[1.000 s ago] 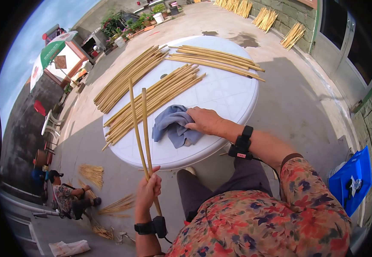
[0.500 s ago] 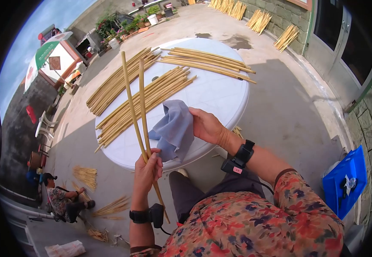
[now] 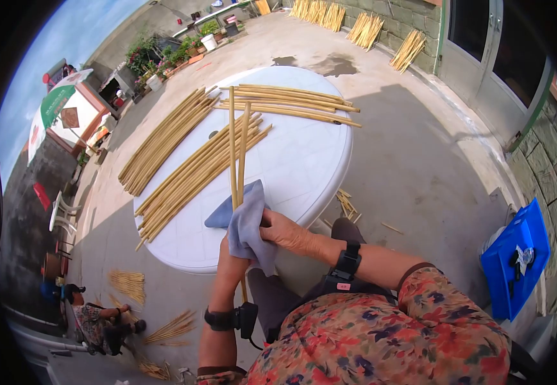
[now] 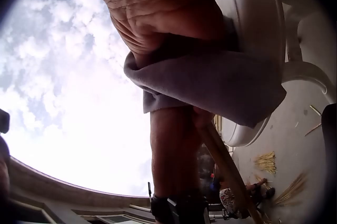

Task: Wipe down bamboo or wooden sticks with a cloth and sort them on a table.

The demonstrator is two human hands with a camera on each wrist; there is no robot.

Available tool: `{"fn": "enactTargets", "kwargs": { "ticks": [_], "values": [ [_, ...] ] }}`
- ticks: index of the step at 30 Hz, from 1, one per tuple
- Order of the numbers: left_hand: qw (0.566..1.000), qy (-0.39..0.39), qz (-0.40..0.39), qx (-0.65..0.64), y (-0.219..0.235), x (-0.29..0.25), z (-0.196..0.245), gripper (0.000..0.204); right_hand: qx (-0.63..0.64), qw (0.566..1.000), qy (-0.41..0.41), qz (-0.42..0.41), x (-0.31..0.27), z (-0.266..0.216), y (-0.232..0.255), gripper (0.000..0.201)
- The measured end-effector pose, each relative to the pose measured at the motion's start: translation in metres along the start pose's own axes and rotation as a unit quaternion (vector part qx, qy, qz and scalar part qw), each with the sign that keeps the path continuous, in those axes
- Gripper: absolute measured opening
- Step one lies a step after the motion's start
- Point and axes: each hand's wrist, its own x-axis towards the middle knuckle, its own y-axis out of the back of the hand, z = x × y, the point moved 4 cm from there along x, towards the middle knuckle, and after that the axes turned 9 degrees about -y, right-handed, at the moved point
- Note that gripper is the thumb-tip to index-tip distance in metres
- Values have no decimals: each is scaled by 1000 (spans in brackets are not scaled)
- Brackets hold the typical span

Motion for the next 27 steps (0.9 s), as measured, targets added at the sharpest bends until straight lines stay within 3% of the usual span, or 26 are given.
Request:
{"fn": "enactTargets", "kwargs": {
  "ticks": [1, 2, 4, 6, 8, 10, 12, 14, 18, 20, 27],
  "values": [
    [998, -30, 8, 48, 0, 3, 1, 34, -1, 1000, 4, 3, 0, -3, -1, 51],
    [999, 32, -17, 11, -2, 1, -4, 37, 2, 1000, 3, 8, 0, -4, -4, 54],
    [997, 70, -40, -10, -7, -1, -6, 39, 4, 1000, 3, 18, -1, -3, -6, 57],
    [992, 107, -60, -30, -10, -3, -8, 40, 90, 996, -12, 8, 3, 1, -8, 51],
    [990, -133, -54, 13, -15, -1, 9, 35, 148, 988, 1, 35, 6, 11, -13, 44],
    [988, -141, -60, 26, -17, 0, 2, 34, 204, 977, 13, 59, 11, 13, -16, 38],
    [986, -145, -68, 43, -18, -2, 0, 32, 248, 959, 29, 133, 14, 10, -12, 30],
    [997, 12, -74, -13, -22, -4, -10, 24, 264, 955, 33, 133, 19, 5, -2, 28],
    [994, 13, -102, 32, -23, -19, -6, 15, 307, 932, 71, 179, 29, -8, 22, 24],
    [987, 120, -105, 11, -20, -27, 6, 12, 311, 925, 75, 205, 33, -13, 29, 24],
    [987, 113, -113, 4, -8, -64, 7, 15, 343, 905, 125, 217, 39, -30, 59, 16]
  ]
}}
